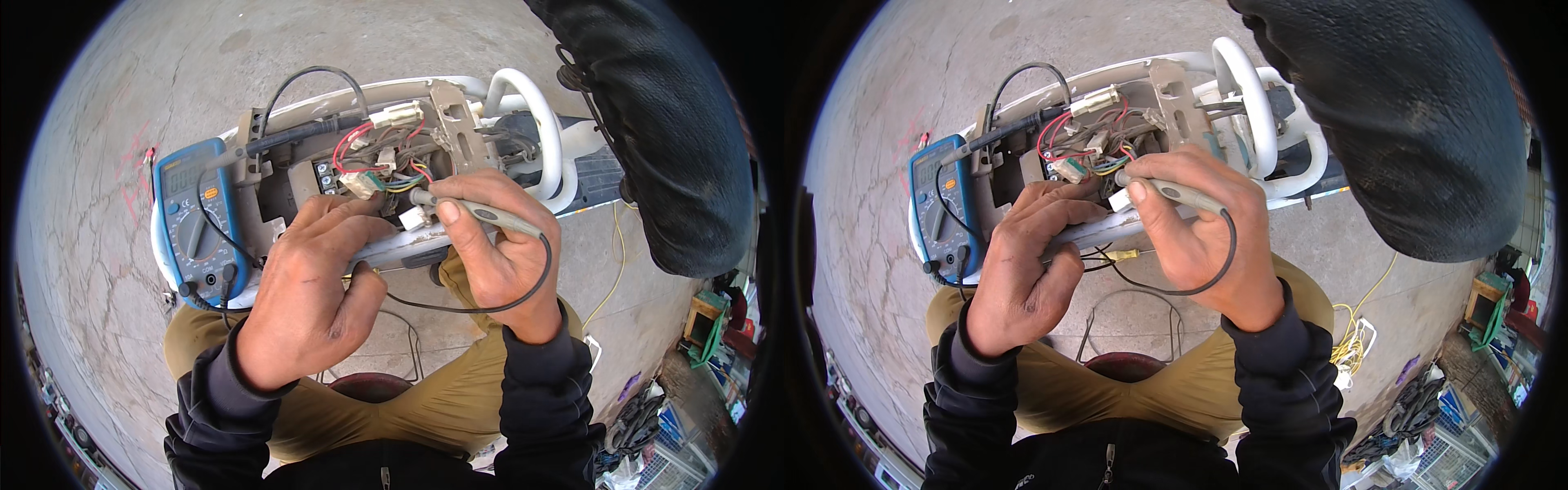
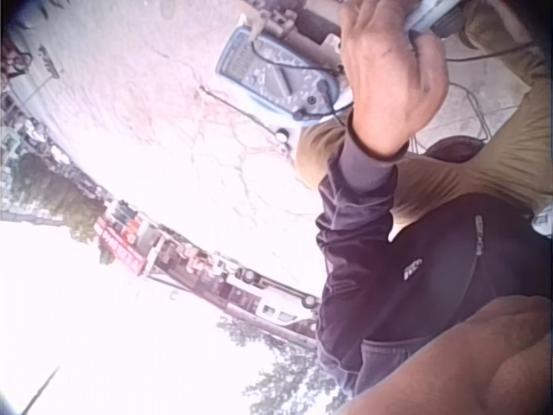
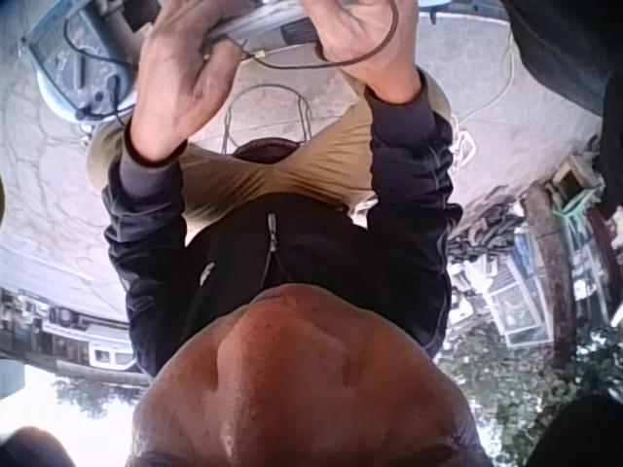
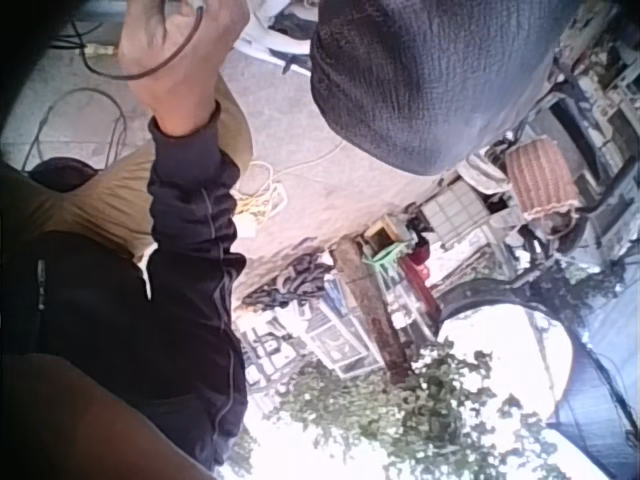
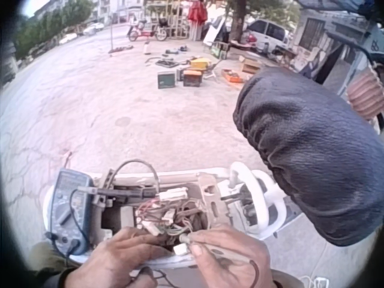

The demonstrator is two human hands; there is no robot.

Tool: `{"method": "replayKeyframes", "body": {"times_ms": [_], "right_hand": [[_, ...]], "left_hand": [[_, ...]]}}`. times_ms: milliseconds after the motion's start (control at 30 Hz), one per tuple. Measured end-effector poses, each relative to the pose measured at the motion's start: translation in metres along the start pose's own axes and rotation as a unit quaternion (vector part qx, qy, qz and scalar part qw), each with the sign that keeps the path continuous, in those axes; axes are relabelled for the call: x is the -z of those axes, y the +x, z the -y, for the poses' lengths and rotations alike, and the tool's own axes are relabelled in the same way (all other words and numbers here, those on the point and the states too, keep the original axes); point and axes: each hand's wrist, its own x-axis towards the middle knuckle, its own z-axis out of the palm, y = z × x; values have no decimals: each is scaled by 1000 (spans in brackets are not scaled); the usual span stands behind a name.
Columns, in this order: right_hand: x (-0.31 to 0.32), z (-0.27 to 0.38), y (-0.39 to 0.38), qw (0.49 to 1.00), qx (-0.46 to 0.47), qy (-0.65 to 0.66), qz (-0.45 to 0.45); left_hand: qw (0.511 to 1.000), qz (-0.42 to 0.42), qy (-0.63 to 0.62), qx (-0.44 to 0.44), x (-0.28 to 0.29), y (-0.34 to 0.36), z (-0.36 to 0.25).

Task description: The person uses a digital multimeter to test continuity and voltage across multiple wires and connectors in a scooter's exposed wiring harness. They probe individual wires and connector pins, observe the multimeter readings, and reposition probes to different points throughout the clip.

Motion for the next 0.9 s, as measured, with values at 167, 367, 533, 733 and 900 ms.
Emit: {"method": "replayKeyframes", "body": {"times_ms": [167,367,533,733,900], "right_hand": [[2,-1,2,999,36,-28,-16],[6,1,1,999,19,-45,-5],[5,1,3,999,34,-33,4],[2,-2,4,999,46,-25,-1],[2,1,1,1000,-1,-31,1]], "left_hand": [[1000,-21,-4,-5,-1,0,1],[999,-21,33,-29,-3,-1,4],[998,-27,39,-36,-5,-3,6],[998,-27,39,-38,-6,-4,6],[998,-27,43,-35,-6,-4,4]]}}
